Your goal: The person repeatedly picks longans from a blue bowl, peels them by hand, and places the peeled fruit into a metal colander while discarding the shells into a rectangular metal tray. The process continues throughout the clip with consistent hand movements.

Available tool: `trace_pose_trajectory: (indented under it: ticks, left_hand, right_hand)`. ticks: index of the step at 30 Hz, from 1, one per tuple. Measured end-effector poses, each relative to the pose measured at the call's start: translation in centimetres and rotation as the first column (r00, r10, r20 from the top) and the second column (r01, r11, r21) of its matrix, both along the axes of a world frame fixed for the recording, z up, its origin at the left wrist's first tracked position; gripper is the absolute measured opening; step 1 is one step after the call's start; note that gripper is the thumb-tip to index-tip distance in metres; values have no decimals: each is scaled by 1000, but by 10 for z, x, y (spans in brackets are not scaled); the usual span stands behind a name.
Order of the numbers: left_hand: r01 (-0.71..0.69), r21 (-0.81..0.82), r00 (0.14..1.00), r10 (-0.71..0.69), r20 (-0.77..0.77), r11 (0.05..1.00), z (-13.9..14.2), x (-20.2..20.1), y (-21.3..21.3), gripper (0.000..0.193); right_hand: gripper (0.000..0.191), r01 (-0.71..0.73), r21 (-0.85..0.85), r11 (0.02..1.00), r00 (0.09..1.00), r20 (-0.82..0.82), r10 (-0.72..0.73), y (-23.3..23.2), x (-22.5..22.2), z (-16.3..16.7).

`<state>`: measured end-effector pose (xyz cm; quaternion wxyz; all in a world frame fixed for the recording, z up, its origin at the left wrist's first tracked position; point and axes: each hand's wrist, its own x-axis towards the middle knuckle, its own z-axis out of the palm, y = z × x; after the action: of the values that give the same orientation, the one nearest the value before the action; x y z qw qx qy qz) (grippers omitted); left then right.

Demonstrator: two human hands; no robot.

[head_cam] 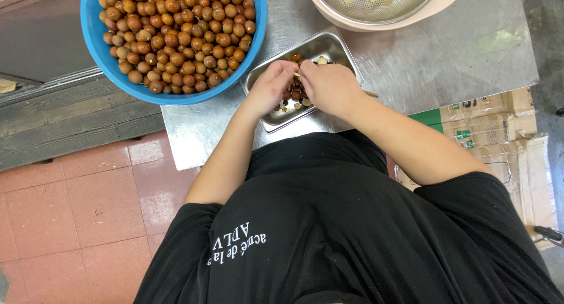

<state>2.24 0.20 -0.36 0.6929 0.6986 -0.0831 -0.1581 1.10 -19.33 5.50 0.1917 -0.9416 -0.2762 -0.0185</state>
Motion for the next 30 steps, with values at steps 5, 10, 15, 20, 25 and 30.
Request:
trace_pose_trajectory:
  ticks: [5, 10, 15, 20, 25, 30]
  left_hand:
    - [-51, 438, 971, -57, 231, 897, 26, -17, -10, 25]
    - [64, 286, 937, -156, 312, 956, 30, -23, -7, 25]
    - [79, 256, 937, -160, 310, 963, 27, -27, -6, 36]
    - [131, 230, 959, -182, 217, 964, 24, -30, -4, 40]
    - [196, 93, 944, -213, 252, 976, 12, -25, 3, 40]
    - [195, -24, 974, -191, 121, 980, 2, -21, 2, 40]
  right_hand:
    - [22, -21, -23, 1000, 998, -61, 20, -1, 6, -3]
    - [30, -13, 103, 995, 717, -692, 81, -15, 42, 4]
    - [28, 4, 196, 981, 549, -820, 162, -14, 54, -4]
    - [29, -24, 293, 956, 441, -855, 273, -20, 59, -12]
    - [27, 298, 443, 845, 31, -890, 455, -33, 57, -23]
    - [25, 452, 479, 752, 39, -853, 520, -31, 49, -37]
